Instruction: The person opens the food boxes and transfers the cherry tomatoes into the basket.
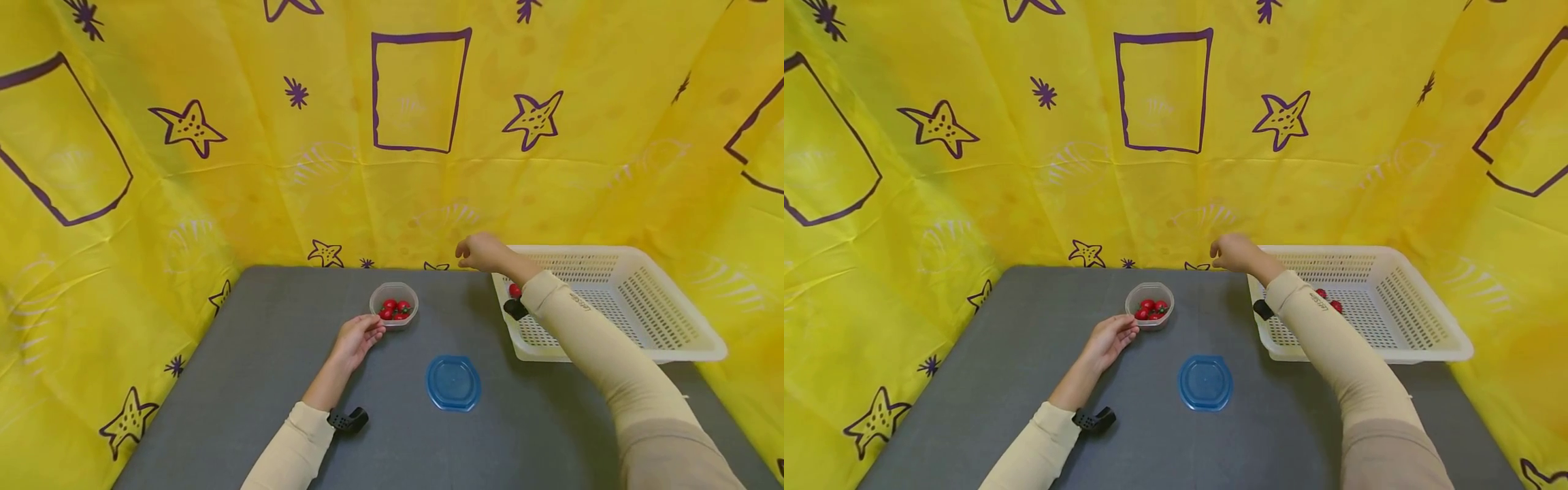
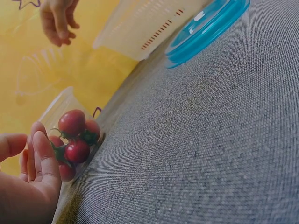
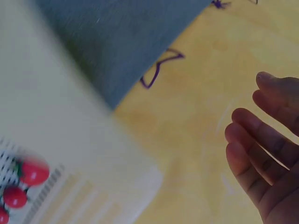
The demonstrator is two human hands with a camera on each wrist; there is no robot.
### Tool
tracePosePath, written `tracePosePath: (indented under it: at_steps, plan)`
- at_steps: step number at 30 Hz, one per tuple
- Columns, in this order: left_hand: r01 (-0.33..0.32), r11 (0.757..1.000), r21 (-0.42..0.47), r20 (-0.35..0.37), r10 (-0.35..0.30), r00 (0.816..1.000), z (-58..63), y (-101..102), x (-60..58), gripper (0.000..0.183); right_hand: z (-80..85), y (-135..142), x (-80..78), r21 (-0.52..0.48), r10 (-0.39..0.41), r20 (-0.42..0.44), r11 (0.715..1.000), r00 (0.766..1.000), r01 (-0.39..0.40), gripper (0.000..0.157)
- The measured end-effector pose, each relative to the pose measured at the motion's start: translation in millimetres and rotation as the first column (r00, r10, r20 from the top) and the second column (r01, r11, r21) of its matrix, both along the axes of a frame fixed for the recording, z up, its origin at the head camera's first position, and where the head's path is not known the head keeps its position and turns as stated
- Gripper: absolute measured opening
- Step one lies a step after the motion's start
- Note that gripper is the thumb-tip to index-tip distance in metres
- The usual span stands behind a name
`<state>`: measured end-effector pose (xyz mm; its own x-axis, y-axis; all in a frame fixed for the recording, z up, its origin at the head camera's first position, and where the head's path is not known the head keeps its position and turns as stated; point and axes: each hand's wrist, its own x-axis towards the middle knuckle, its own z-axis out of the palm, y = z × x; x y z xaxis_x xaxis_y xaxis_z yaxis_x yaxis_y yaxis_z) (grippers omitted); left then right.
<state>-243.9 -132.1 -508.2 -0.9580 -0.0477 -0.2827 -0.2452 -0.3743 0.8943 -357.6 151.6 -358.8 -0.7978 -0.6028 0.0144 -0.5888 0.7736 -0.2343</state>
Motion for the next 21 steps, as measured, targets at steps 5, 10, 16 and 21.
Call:
tracePosePath:
  at_steps: [5,10,16,21]
  plan:
    - [-0.004,1.000,0.025,-0.001,0.004,1.000,-0.4,-0.6,-1.9,0.012,-4.4,-19.8,3.4,-0.026,0.052,0.000,0.998,0.999,-0.051,0.022]
    - [-0.009,1.000,0.024,0.004,0.009,1.000,-0.1,0.0,-2.0,0.012,-10.3,-35.7,7.2,-0.041,0.095,-0.007,0.995,0.995,-0.096,0.020]
    - [-0.006,1.000,0.009,-0.015,0.006,1.000,-0.7,0.3,-1.4,0.013,-20.3,-51.0,8.3,-0.061,0.113,0.033,0.992,0.993,-0.111,0.019]
    - [-0.013,1.000,0.008,-0.002,0.013,1.000,-0.1,0.7,-1.7,0.010,-27.4,-63.8,10.0,-0.070,0.143,0.050,0.988,0.988,-0.140,0.017]
